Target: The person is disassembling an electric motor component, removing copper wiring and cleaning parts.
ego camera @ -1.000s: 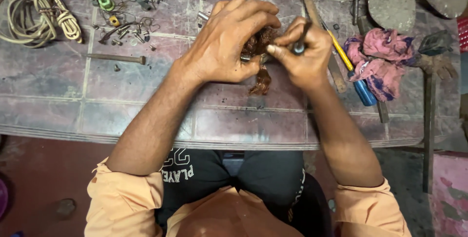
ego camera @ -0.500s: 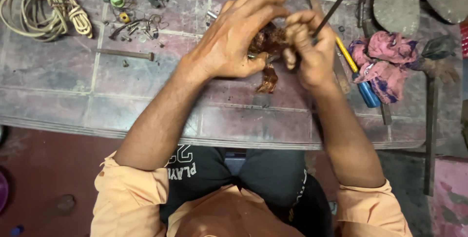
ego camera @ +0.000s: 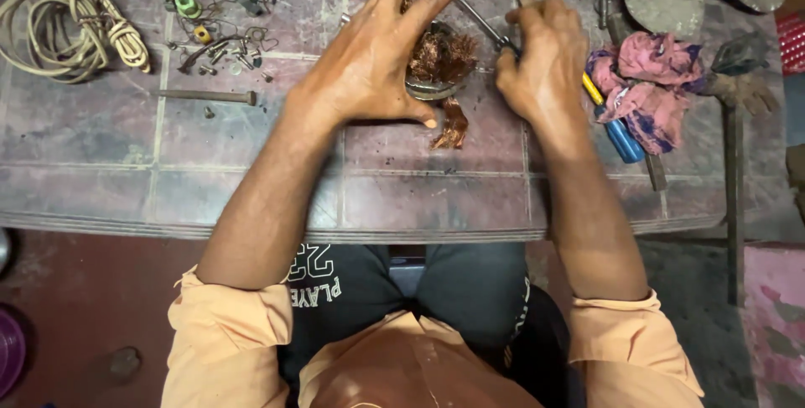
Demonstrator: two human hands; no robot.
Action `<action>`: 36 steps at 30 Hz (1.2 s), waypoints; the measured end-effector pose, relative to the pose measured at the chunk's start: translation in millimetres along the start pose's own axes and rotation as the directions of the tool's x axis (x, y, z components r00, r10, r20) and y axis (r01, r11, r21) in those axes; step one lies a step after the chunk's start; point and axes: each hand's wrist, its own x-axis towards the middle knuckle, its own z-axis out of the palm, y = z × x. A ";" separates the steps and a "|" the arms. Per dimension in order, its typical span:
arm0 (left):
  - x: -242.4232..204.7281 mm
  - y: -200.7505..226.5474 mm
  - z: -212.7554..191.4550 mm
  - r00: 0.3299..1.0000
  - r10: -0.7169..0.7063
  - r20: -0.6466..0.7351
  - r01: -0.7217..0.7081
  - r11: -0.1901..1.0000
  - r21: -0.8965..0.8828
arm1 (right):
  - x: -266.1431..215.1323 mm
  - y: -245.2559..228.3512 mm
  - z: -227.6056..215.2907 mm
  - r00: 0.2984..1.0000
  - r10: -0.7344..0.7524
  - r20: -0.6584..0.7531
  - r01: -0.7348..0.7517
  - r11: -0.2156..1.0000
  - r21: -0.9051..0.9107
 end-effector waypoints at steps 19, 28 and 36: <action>-0.5 -46.0 37.8 0.919 -0.345 -0.190 0.300 0.925 -0.233 | -15.8 -43.7 11.6 0.786 0.080 0.613 -0.618 0.060 0.784; 11.0 -34.1 32.8 0.893 -0.384 -0.234 0.361 0.922 -0.138 | -22.9 -40.9 17.9 0.850 0.132 0.510 -0.525 0.298 0.798; 20.7 -2.1 29.8 0.817 -0.493 -0.300 0.501 0.864 -0.056 | -23.9 -56.5 8.2 0.941 0.104 0.321 -0.321 0.572 0.755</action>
